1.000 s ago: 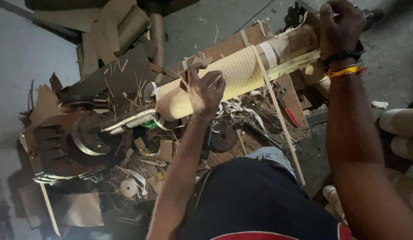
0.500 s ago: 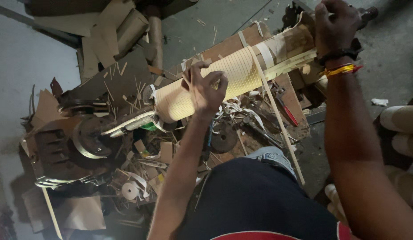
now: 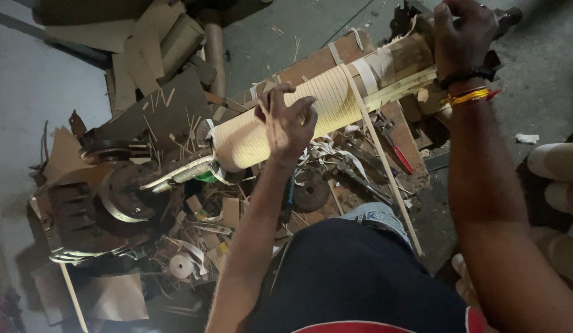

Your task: The person winds thread onto a rotating spindle using a wooden guide stick. They guide the thread with one hand while holding the stick with the other, then adjust the wound thread by hand to ensure even layers.

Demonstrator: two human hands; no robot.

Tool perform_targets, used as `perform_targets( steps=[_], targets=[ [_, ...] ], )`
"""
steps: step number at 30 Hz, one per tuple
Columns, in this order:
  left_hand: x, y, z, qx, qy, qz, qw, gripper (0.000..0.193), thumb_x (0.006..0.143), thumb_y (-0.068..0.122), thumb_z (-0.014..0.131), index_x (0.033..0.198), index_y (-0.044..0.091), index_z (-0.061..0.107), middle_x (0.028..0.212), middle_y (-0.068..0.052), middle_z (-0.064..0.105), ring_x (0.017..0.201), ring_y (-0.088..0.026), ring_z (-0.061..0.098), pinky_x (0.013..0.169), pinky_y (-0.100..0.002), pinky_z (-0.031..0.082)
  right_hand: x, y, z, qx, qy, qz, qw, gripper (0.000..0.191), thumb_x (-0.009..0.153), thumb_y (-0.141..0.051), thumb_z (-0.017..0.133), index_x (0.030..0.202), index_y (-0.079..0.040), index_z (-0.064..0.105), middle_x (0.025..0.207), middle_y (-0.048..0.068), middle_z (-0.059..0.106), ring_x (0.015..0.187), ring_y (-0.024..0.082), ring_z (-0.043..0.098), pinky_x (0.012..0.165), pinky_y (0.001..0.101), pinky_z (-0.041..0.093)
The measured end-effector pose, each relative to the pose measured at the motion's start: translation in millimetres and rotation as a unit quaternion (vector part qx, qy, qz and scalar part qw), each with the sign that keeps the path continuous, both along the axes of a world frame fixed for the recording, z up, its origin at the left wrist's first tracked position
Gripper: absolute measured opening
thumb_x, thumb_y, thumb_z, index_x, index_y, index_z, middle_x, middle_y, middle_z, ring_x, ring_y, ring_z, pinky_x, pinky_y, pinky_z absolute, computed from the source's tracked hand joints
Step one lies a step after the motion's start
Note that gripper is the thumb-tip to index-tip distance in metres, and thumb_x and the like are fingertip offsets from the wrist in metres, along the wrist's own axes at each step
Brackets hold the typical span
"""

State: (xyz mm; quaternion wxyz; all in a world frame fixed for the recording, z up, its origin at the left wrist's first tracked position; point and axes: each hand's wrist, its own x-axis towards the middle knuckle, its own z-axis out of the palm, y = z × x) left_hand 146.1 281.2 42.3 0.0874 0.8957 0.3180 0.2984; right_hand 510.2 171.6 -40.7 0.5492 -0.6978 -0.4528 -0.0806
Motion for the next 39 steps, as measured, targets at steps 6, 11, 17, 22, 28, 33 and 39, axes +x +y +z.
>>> perform_targets(
  steps=[6, 11, 17, 22, 28, 33, 39],
  targets=[
    [4, -3, 5, -0.012, -0.003, 0.008, 1.000, 0.010, 0.080, 0.019, 0.086, 0.089, 0.019, 0.081, 0.121, -0.009, 0.054, 0.123, -0.025, 0.047, 0.104, -0.048, 0.037, -3, -1, 3, 0.012, -0.006, -0.009, 1.000, 0.015, 0.103, -0.010, 0.069, 0.107, 0.002, 0.077, 0.100, 0.014, 0.079, 0.084, 0.024, 0.073, 0.077, 0.0352, 0.056],
    [15, -4, 5, -0.051, -0.019, 0.065, 0.996, 0.015, 0.072, 0.027, 0.092, 0.077, 0.019, 0.080, 0.116, -0.009, 0.054, 0.120, -0.029, 0.044, 0.106, -0.053, 0.030, -2, 1, 3, 0.034, 0.009, 0.014, 0.999, 0.017, 0.104, -0.008, 0.068, 0.114, 0.002, 0.078, 0.101, 0.015, 0.079, 0.084, 0.023, 0.074, 0.075, 0.0332, 0.057],
    [13, -5, 1, -0.054, -0.026, 0.065, 0.996, 0.015, 0.072, 0.025, 0.092, 0.080, 0.021, 0.080, 0.119, -0.006, 0.053, 0.124, -0.027, 0.044, 0.109, -0.049, 0.030, -3, -2, 1, -0.001, 0.020, -0.001, 1.000, 0.015, 0.104, -0.010, 0.069, 0.108, 0.001, 0.076, 0.102, 0.013, 0.078, 0.084, 0.022, 0.073, 0.077, 0.0342, 0.056],
    [14, 0, 0, 0.001, -0.011, -0.009, 1.000, 0.018, 0.076, 0.021, 0.088, 0.094, 0.019, 0.082, 0.122, -0.010, 0.052, 0.118, -0.028, 0.042, 0.102, -0.047, 0.032, -2, 2, -3, 0.014, -0.014, -0.014, 1.000, 0.015, 0.105, -0.010, 0.068, 0.112, -0.002, 0.078, 0.102, 0.013, 0.078, 0.083, 0.023, 0.070, 0.074, 0.0351, 0.054],
    [15, 0, 6, 0.030, 0.008, -0.033, 0.999, 0.012, 0.080, 0.017, 0.083, 0.092, 0.017, 0.080, 0.121, -0.011, 0.053, 0.118, -0.027, 0.046, 0.105, -0.049, 0.034, -1, 1, -8, 0.000, -0.059, -0.036, 0.998, 0.012, 0.103, -0.012, 0.070, 0.105, -0.003, 0.077, 0.100, 0.010, 0.078, 0.083, 0.025, 0.070, 0.079, 0.0408, 0.052],
    [26, 2, 5, -0.003, -0.003, 0.016, 1.000, 0.012, 0.076, 0.022, 0.089, 0.079, 0.019, 0.078, 0.117, -0.010, 0.053, 0.117, -0.030, 0.046, 0.104, -0.052, 0.033, -1, 3, -7, 0.013, -0.030, -0.033, 0.999, 0.012, 0.102, -0.011, 0.069, 0.105, -0.003, 0.078, 0.097, 0.011, 0.078, 0.080, 0.023, 0.072, 0.075, 0.0372, 0.055],
    [30, 3, 0, -0.078, 0.010, 0.065, 0.995, 0.017, 0.071, 0.029, 0.093, 0.077, 0.021, 0.080, 0.116, -0.008, 0.053, 0.118, -0.028, 0.043, 0.107, -0.052, 0.031, -4, 4, -2, 0.013, -0.007, -0.012, 1.000, 0.015, 0.105, -0.010, 0.068, 0.111, -0.002, 0.078, 0.101, 0.012, 0.079, 0.079, 0.021, 0.071, 0.072, 0.0332, 0.055]
  ],
)
